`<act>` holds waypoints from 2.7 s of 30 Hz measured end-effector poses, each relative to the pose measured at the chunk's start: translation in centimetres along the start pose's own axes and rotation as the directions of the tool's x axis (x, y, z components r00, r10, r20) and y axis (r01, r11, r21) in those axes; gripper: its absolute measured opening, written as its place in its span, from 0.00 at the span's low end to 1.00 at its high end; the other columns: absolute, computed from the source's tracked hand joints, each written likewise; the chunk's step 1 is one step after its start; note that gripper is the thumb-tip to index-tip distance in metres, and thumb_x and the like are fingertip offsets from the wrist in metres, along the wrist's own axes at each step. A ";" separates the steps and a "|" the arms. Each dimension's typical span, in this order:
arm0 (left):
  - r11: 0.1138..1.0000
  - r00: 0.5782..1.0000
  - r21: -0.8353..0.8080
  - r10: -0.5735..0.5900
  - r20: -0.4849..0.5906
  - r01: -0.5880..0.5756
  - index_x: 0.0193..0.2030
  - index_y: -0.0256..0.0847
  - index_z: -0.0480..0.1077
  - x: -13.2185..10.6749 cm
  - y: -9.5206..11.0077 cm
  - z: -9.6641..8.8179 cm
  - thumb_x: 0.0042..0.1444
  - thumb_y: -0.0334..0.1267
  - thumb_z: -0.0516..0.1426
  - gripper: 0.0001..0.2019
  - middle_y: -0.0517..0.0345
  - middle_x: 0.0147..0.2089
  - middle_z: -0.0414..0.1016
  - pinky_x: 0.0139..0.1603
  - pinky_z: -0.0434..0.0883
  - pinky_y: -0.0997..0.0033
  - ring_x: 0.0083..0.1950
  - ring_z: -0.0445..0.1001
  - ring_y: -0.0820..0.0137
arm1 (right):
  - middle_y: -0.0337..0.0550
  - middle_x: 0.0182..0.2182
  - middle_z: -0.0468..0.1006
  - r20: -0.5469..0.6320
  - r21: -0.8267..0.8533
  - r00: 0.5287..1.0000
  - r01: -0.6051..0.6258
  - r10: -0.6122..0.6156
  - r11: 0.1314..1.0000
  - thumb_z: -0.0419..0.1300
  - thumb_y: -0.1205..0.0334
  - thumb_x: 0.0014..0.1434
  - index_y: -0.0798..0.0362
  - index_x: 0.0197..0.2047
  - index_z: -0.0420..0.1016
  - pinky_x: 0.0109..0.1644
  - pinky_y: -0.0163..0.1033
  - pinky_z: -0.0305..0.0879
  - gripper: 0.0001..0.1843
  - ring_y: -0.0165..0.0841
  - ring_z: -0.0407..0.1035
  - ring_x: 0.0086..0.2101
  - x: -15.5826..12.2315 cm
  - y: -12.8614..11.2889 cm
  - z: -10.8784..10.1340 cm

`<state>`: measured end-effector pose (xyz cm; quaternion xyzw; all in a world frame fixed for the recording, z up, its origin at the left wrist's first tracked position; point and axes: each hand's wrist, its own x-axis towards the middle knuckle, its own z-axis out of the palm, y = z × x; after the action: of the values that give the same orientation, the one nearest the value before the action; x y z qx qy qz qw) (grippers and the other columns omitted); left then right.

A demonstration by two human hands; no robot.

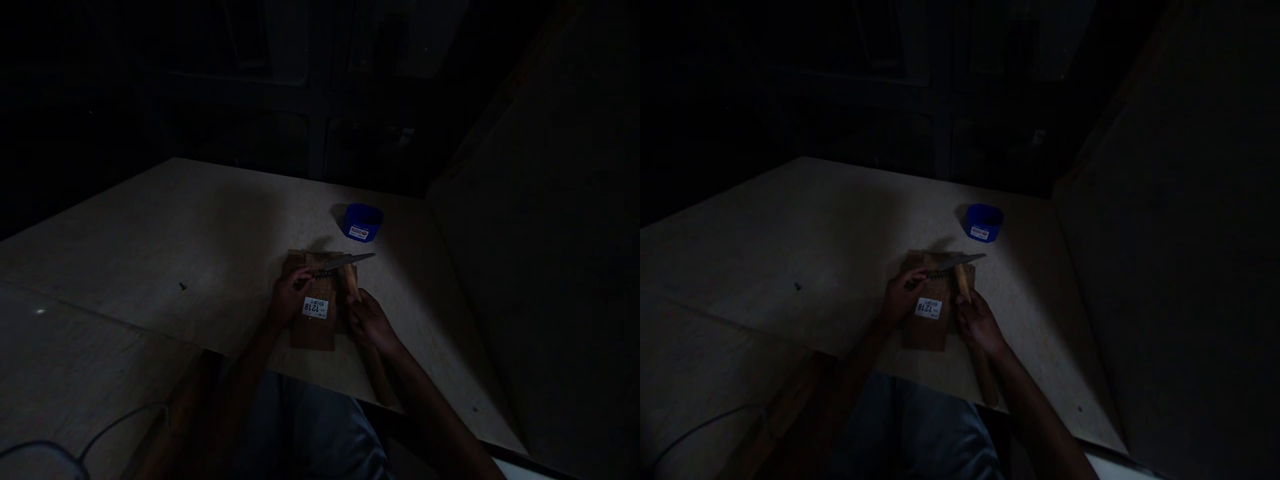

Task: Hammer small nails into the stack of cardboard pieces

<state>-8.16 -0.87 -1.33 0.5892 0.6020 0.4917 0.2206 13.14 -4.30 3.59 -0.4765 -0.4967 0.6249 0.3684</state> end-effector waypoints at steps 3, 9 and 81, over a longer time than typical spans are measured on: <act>1.000 1.000 -0.020 -0.009 0.009 0.009 0.50 0.44 0.77 0.0 0.0 0.1 0.57 0.34 0.62 0.14 0.57 0.41 0.84 0.49 0.77 0.67 0.42 0.81 0.68 | 0.36 0.25 0.73 -0.012 -0.324 0.988 0.143 -0.155 0.935 0.53 0.41 0.66 0.51 0.40 0.68 0.24 0.33 0.59 0.20 0.30 0.66 0.23 -1.1 -1.6 0.0; 0.999 1.000 -0.031 -0.013 0.023 0.014 0.49 0.43 0.77 0.0 0.2 0.0 0.56 0.34 0.62 0.13 0.56 0.41 0.84 0.49 0.77 0.66 0.43 0.81 0.67 | 0.45 0.31 0.80 0.119 -0.670 0.982 0.190 -0.148 0.717 0.44 0.48 0.71 0.53 0.53 0.69 0.31 0.37 0.61 0.22 0.38 0.74 0.29 -2.1 -4.7 1.5; 0.905 0.984 0.425 0.073 -0.164 0.004 0.58 0.41 0.71 -1.6 -3.6 -12.7 0.55 0.44 0.62 0.23 0.46 0.52 0.78 0.60 0.70 0.54 0.57 0.73 0.56 | 0.22 0.18 0.42 0.140 0.709 0.987 -0.045 -0.077 0.704 0.61 0.53 0.62 0.48 0.36 0.68 0.11 0.24 0.28 0.09 0.21 0.25 0.15 -0.1 2.4 -1.5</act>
<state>-20.39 -5.93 0.40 0.5877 0.7010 0.4032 0.0244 14.66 -4.54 1.15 -0.2425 -0.2499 0.8004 0.4879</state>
